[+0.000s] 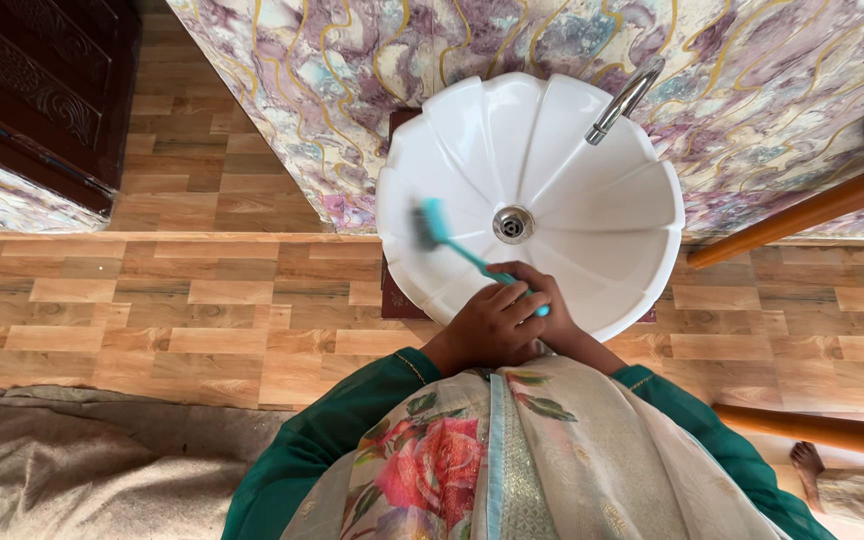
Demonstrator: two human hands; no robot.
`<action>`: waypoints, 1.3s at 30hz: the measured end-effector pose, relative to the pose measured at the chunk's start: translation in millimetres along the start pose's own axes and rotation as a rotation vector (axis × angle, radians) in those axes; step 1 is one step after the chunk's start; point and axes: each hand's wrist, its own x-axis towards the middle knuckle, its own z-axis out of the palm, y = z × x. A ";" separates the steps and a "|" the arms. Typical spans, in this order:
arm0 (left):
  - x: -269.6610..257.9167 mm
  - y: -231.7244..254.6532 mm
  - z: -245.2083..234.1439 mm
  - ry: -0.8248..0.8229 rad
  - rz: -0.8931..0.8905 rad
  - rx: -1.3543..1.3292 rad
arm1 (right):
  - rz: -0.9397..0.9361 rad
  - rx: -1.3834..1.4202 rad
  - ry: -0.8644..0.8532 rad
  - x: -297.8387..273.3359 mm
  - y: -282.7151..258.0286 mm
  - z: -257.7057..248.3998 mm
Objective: The person scrubs a white shell-shaped sink using a blue-bristled brush, moving the brush around the drain and interior surfaces.
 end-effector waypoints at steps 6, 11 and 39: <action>-9.4 -1.9 1.0 0.008 0.011 -0.056 | 0.315 -0.534 -0.010 -2.4 -2.7 -5.0; -3.5 -4.7 8.9 0.003 0.008 -0.016 | 0.080 0.109 0.016 -5.5 5.1 3.5; 15.3 24.5 39.5 -0.099 0.001 0.073 | 0.255 -0.272 -0.067 -26.3 1.4 -75.3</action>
